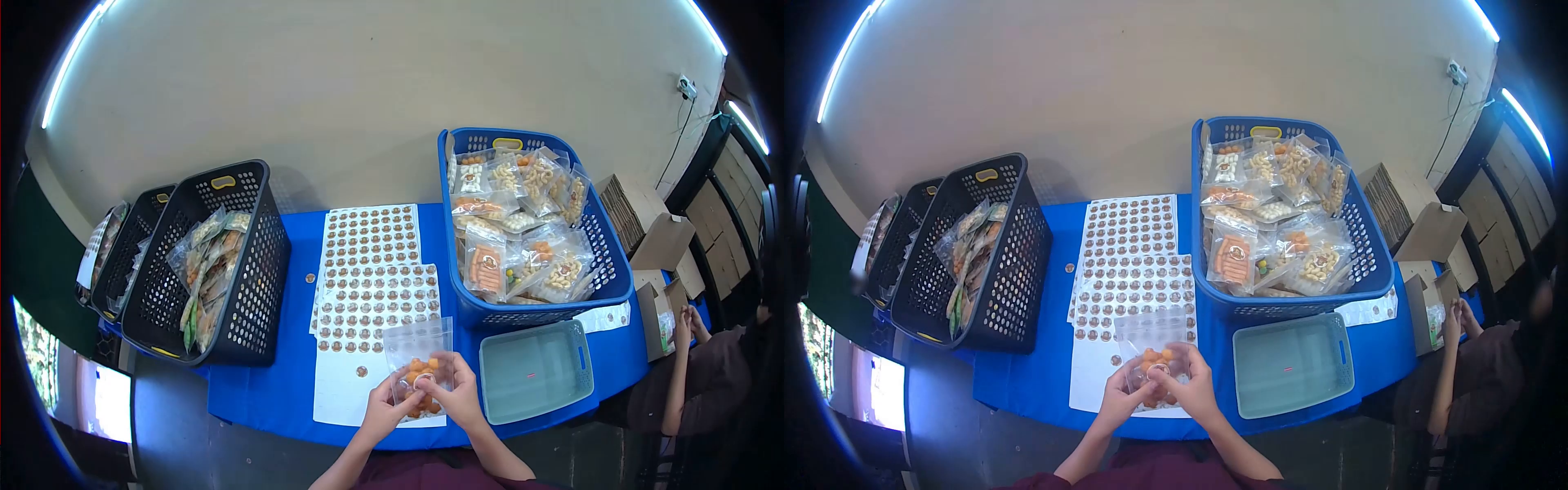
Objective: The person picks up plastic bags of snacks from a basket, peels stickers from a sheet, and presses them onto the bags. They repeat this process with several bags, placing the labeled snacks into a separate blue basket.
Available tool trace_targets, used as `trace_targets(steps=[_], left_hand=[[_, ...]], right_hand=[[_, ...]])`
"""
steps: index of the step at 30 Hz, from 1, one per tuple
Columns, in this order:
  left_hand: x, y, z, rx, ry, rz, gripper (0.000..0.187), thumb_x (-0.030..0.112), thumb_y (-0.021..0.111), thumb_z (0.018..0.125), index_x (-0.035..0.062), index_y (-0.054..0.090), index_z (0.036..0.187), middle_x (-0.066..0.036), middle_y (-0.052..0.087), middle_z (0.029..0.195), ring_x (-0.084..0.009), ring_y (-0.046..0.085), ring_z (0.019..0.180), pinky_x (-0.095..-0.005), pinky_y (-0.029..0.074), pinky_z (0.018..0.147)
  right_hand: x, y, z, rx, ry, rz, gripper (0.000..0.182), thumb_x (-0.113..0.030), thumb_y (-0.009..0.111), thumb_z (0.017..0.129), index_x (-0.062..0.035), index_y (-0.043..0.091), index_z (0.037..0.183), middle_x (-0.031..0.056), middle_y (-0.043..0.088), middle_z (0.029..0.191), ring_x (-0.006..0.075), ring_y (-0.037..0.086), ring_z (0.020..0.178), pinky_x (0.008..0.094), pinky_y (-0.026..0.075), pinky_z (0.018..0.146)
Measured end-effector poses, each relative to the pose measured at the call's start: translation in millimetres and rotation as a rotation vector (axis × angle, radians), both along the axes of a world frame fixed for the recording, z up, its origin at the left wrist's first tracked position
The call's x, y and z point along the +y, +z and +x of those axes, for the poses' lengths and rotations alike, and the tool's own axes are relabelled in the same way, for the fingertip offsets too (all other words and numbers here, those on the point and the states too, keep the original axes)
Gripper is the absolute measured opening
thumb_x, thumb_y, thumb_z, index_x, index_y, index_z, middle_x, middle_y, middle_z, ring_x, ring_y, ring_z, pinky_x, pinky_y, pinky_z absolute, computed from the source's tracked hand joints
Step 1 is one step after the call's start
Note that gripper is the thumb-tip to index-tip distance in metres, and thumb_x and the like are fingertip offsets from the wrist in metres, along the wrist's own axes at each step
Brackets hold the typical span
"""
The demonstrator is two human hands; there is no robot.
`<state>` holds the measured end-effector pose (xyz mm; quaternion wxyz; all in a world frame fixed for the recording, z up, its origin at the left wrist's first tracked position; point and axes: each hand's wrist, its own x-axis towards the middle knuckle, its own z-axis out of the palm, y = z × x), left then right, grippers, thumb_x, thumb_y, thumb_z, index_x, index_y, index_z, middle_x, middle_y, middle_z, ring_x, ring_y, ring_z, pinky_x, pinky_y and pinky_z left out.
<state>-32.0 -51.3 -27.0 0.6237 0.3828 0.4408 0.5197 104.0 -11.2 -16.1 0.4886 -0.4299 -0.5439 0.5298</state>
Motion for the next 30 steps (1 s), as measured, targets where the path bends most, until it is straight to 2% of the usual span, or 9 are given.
trace_targets(steps=[6,13,15,18,21,28,30], left_hand=[[3,3,-1,0.075,-0.088,0.023,0.052,0.008,0.060,0.080,-0.0044,0.035,0.124,-0.012,0.056,0.105,-0.0124,0.053,0.095,-0.0237,0.045,0.078],[1,5,-16,-0.024,-0.224,-0.078,0.052,0.011,0.054,0.084,-0.0037,0.030,0.128,-0.014,0.055,0.106,-0.0141,0.054,0.095,-0.0242,0.044,0.081],[-1,4,-14,-0.031,-0.156,-0.063,0.051,0.012,0.054,0.085,-0.0046,0.031,0.126,-0.014,0.056,0.105,-0.0137,0.055,0.093,-0.0230,0.044,0.080],[-1,5,-6,-0.031,-0.012,-0.060,0.047,0.014,0.052,0.086,-0.0060,0.034,0.124,-0.013,0.057,0.103,-0.0127,0.055,0.091,-0.0213,0.045,0.077],[-3,-8,2,0.027,0.075,-0.056,0.042,0.015,0.050,0.087,-0.0071,0.037,0.121,-0.012,0.057,0.100,-0.0116,0.055,0.088,-0.0203,0.045,0.074],[-5,-8,4,0.015,0.058,0.035,0.041,0.018,0.047,0.089,-0.0077,0.038,0.120,-0.011,0.057,0.097,-0.0109,0.055,0.086,-0.0210,0.045,0.072],[-5,-12,1,0.018,0.033,0.028,0.041,0.018,0.046,0.089,-0.0081,0.038,0.120,-0.011,0.057,0.097,-0.0110,0.055,0.086,-0.0211,0.045,0.073]], right_hand=[[2,1,11,0.232,0.120,-0.279,0.026,-0.004,0.066,0.073,0.0009,0.053,0.094,0.0081,0.061,0.086,0.0111,0.059,0.076,0.0222,0.047,0.067],[3,-9,22,0.305,0.209,-0.360,0.019,-0.003,0.063,0.076,0.0011,0.055,0.093,0.0058,0.061,0.084,0.0102,0.058,0.077,0.0222,0.046,0.069],[1,-12,19,0.309,0.163,-0.381,0.022,-0.003,0.062,0.077,0.0016,0.053,0.096,0.0063,0.060,0.087,0.0108,0.058,0.079,0.0227,0.046,0.071],[-11,2,6,0.367,0.116,-0.268,0.029,-0.002,0.061,0.076,0.0021,0.049,0.102,0.0074,0.058,0.093,0.0119,0.058,0.083,0.0241,0.047,0.074],[-20,-11,2,0.089,0.082,-0.119,0.035,0.000,0.061,0.075,0.0026,0.045,0.106,0.0092,0.056,0.098,0.0131,0.057,0.086,0.0253,0.047,0.076],[-19,-1,12,0.290,0.158,-0.312,0.034,0.000,0.060,0.077,0.0043,0.047,0.108,0.0112,0.057,0.101,0.0141,0.055,0.093,0.0249,0.046,0.079],[-19,-3,15,0.275,0.165,-0.314,0.034,-0.001,0.059,0.078,0.0041,0.046,0.110,0.0110,0.057,0.102,0.0142,0.055,0.093,0.0249,0.045,0.080]])
